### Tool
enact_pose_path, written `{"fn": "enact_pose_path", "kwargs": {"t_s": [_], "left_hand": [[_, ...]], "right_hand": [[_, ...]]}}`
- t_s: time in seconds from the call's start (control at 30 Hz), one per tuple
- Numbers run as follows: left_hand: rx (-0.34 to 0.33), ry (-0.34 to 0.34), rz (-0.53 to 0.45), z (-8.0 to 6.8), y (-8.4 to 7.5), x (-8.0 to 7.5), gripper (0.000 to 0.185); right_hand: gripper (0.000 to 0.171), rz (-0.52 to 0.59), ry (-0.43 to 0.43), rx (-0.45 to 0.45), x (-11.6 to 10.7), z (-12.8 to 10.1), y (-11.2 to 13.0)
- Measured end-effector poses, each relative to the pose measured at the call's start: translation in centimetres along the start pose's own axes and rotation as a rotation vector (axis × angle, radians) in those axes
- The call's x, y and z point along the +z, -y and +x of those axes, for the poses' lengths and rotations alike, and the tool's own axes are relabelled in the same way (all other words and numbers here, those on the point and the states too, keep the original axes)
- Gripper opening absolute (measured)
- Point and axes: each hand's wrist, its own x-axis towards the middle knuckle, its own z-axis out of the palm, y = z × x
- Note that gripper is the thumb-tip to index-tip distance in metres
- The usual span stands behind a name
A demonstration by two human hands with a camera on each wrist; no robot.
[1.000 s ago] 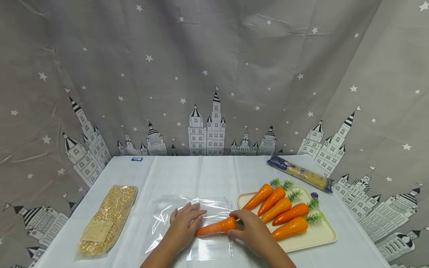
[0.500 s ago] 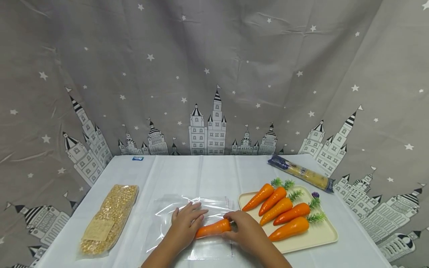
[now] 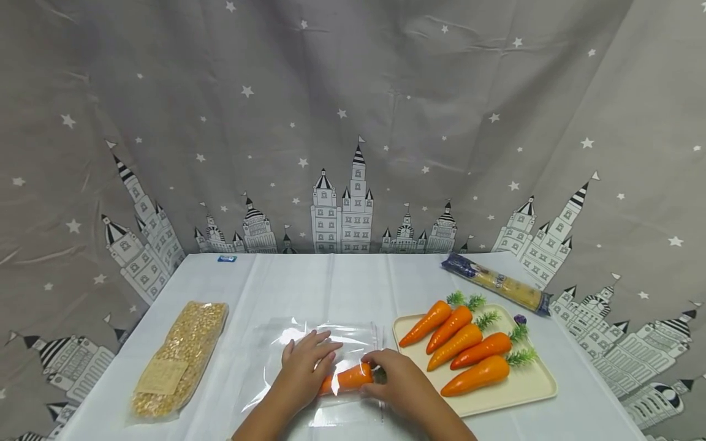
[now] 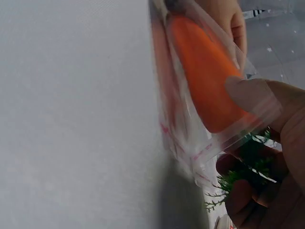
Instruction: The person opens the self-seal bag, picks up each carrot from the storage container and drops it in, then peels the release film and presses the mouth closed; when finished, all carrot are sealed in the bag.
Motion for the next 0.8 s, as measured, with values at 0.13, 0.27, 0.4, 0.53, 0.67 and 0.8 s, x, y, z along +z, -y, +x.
{"fn": "enact_pose_path", "kwargs": {"t_s": [0.13,0.27,0.4,0.53,0.67,0.8], "left_hand": [[-0.002,0.002,0.018,0.0,-0.1,-0.2,0.023],[0.006,0.008,0.026,0.0,-0.4,-0.4,0.024],[0.014,0.013,0.037,0.0,-0.7,-0.6,0.024],[0.021,0.011,0.053,-0.1,-0.9,-0.6,0.024],[0.032,0.015,0.072,-0.1,-1.1,-0.5,0.024],[0.027,0.02,0.078,-0.3,-1.3,-0.6,0.024]], "right_hand": [[0.046,0.058,0.027,-0.007,0.0,0.0,-0.4],[0.044,0.119,0.052,-0.012,0.2,0.1,-0.8],[0.038,0.173,0.073,-0.006,0.5,0.2,-0.8],[0.031,0.2,0.087,0.006,1.0,0.3,-0.9],[0.029,0.215,0.092,0.014,1.1,0.2,-0.8],[0.028,0.242,0.101,0.032,1.2,0.0,-0.7]]}}
